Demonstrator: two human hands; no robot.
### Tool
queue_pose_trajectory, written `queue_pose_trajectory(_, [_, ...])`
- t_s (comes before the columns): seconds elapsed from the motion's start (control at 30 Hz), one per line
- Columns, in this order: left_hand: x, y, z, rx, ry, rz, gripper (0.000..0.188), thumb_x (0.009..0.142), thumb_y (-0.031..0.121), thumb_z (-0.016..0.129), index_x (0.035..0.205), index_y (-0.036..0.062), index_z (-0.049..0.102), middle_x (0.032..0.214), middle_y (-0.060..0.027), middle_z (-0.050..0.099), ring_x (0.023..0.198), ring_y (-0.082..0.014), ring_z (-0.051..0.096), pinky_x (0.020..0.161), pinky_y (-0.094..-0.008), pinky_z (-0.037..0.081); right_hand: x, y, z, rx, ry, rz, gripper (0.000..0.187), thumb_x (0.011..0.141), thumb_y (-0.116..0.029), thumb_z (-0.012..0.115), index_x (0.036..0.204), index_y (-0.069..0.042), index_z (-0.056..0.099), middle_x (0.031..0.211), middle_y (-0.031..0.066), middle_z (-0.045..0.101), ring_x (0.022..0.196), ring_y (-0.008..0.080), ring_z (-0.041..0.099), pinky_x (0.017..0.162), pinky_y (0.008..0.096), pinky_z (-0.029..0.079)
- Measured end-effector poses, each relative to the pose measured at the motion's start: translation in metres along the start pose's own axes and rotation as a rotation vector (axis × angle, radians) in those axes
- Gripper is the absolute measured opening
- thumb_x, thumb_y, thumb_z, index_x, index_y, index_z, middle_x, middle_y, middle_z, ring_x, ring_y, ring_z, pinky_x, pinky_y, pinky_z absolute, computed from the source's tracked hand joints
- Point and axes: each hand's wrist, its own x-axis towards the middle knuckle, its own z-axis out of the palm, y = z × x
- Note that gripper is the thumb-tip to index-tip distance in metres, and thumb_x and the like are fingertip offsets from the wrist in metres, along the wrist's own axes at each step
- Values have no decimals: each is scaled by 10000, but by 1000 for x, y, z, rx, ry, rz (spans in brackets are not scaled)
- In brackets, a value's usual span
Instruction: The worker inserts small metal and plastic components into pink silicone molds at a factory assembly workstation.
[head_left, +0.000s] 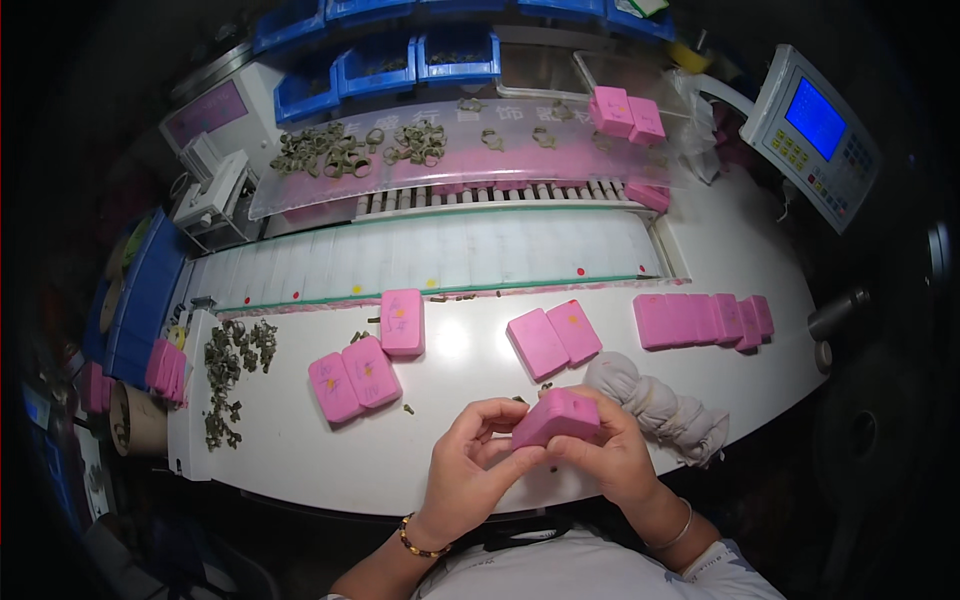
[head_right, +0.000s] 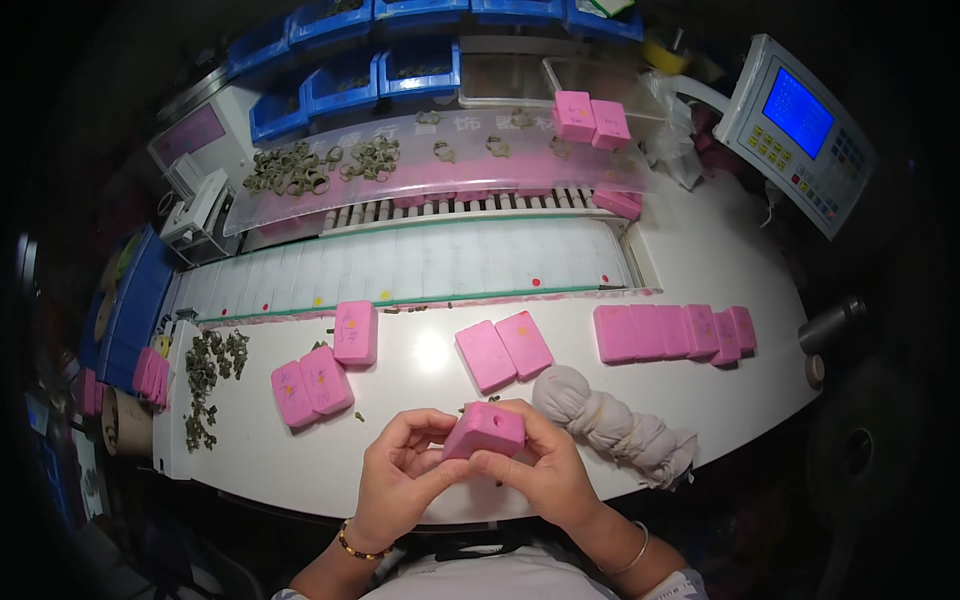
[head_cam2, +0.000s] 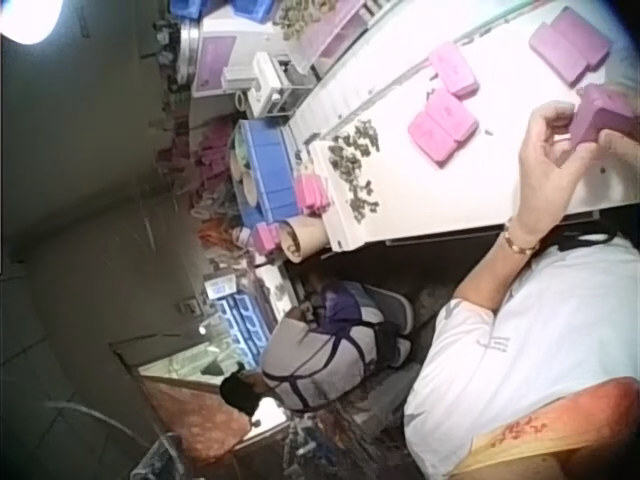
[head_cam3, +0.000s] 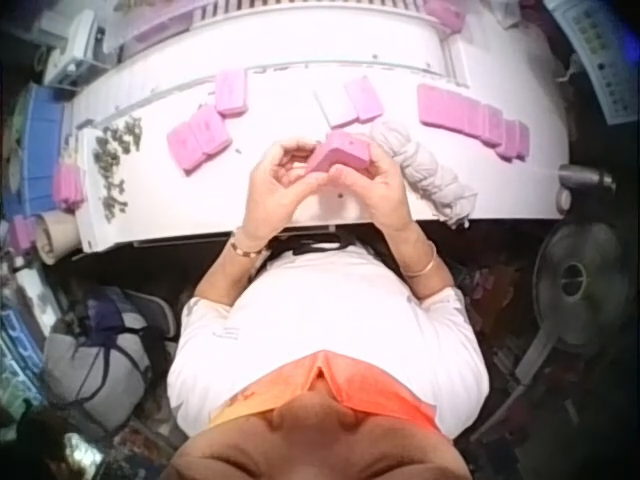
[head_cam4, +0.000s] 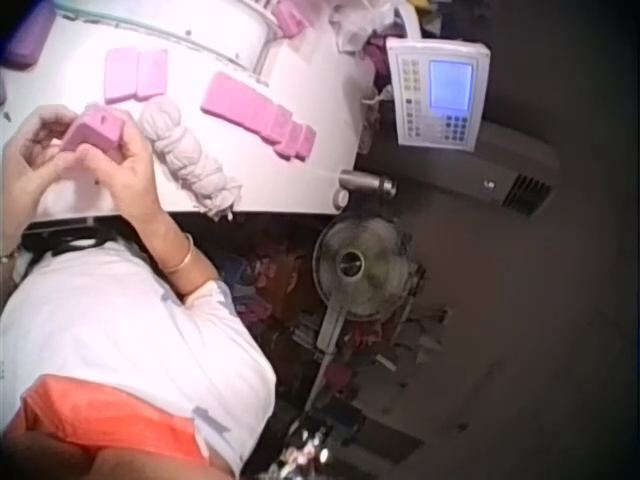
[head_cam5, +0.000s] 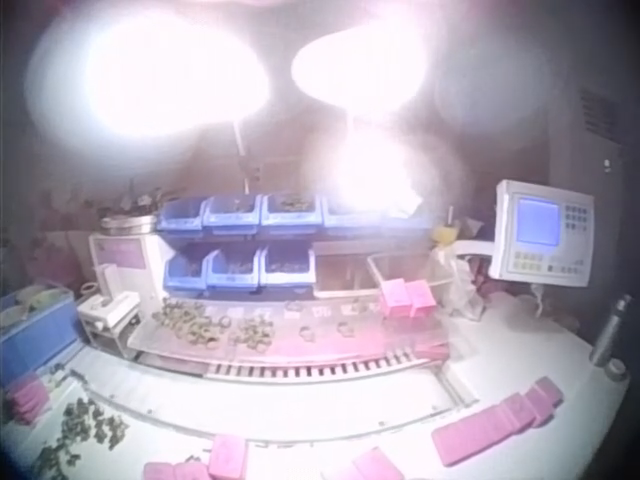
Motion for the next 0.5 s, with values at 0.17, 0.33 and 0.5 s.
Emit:
queue_pose_trajectory(0.17, [3, 10, 0, -43, -12, -122, 441, 859, -40, 671, 1251, -91, 476, 1167, -150, 584, 1081, -169, 594, 934, -281, 521, 4, 4, -2, 176, 159, 11, 441, 889, -89, 689, 1277, 0, 498, 1155, 60, 577, 1059, 124, 560, 924, 290, 455])
queue_pose_trajectory(0.33, [3, 9, -2, -165, -4, -237, 379, 896, -20, 636, 1241, -97, 498, 1140, -147, 603, 1049, -145, 606, 928, -260, 519, 2, -2, 0, 108, 100, 97, 529, 858, -73, 712, 1314, -9, 450, 1145, 53, 582, 1052, 125, 562, 919, 287, 462])
queue_pose_trajectory(0.5, [0, 3, 3, -151, 50, -164, 325, 893, -11, 616, 1200, -84, 540, 1076, -125, 638, 964, -135, 634, 872, -249, 523, 1, -1, 4, 115, 123, 90, 520, 849, -56, 709, 1302, -5, 460, 1140, 56, 582, 1023, 114, 567, 885, 274, 473])
